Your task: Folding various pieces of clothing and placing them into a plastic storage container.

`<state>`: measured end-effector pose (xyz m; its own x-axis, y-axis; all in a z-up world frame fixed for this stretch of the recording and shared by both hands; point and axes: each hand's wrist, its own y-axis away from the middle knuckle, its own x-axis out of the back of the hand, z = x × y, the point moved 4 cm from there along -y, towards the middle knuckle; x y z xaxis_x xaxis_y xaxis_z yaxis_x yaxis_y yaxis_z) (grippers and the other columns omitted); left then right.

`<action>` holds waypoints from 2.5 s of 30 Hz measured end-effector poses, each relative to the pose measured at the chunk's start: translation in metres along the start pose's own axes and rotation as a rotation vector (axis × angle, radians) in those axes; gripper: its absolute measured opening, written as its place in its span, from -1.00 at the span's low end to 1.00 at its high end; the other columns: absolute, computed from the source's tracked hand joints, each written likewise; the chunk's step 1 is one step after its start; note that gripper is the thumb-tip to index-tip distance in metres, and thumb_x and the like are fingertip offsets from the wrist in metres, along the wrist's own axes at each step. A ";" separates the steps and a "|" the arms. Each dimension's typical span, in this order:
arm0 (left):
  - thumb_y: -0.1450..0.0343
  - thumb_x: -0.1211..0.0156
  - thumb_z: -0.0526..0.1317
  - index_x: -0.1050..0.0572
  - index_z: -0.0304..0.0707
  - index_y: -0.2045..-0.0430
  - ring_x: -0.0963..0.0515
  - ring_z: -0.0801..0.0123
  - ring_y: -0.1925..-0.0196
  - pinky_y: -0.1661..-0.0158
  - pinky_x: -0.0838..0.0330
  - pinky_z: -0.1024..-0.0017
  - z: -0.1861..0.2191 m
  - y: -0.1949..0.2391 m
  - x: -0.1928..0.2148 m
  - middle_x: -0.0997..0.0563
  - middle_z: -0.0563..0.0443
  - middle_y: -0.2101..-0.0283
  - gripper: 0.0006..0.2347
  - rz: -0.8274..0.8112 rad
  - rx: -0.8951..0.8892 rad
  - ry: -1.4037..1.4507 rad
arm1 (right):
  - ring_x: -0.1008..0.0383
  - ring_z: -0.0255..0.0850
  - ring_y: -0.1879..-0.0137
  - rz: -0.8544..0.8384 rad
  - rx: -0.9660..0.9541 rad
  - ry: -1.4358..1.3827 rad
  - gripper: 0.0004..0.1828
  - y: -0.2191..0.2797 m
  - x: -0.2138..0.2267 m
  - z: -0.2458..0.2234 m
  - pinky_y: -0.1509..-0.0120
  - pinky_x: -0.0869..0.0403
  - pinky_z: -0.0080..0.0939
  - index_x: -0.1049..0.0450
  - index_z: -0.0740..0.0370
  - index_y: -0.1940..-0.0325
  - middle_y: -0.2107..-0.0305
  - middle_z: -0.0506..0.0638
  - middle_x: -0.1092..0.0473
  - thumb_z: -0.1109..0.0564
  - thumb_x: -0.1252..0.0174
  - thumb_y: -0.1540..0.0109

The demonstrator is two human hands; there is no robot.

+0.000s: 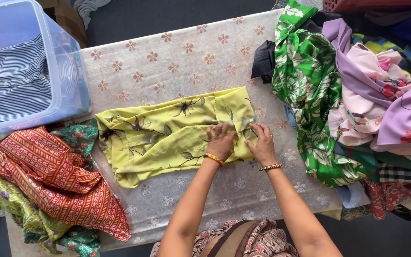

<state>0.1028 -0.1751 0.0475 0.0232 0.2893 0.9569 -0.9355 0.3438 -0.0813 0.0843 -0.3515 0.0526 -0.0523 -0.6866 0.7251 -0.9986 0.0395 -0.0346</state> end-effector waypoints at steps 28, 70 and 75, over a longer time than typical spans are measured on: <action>-0.33 -0.22 -0.24 -0.62 0.10 0.33 -0.37 0.30 -0.22 -0.29 0.08 -0.12 0.004 0.056 -0.014 -0.50 0.17 0.08 -0.87 -0.334 -0.043 0.009 | -0.57 -0.04 0.17 -0.093 -0.232 -0.072 -0.14 0.019 0.000 0.023 -0.02 -0.54 -0.10 -0.27 -0.06 -0.36 -0.09 0.10 -0.36 0.23 -0.36 0.01; -0.26 -0.38 0.02 -0.68 0.19 0.35 -0.36 0.29 -0.16 -0.10 -0.07 0.03 -0.008 -0.179 -0.051 -0.57 0.22 0.12 -0.84 -0.085 0.273 0.198 | 0.01 0.05 -0.52 -0.004 0.234 0.315 -0.27 0.056 -0.008 -0.007 -0.49 0.09 0.26 -0.34 0.00 -0.35 -0.41 0.15 -0.06 -0.16 -0.26 -0.11; -0.25 -0.42 0.02 -0.59 0.21 0.18 -0.39 0.30 -0.08 -0.03 -0.04 0.03 -0.019 -0.173 -0.051 -0.58 0.24 0.15 -0.71 -0.070 0.281 0.255 | -0.27 -0.14 -0.34 0.120 0.210 0.300 -0.69 0.060 -0.006 0.025 -0.41 -0.11 0.05 -0.54 -0.04 0.04 -0.14 -0.11 -0.39 0.13 -0.26 -0.13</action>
<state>0.2702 -0.2330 0.0073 0.1445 0.4985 0.8548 -0.9878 0.1227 0.0955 0.0241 -0.3629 0.0292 -0.1963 -0.4421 0.8752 -0.9663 -0.0641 -0.2491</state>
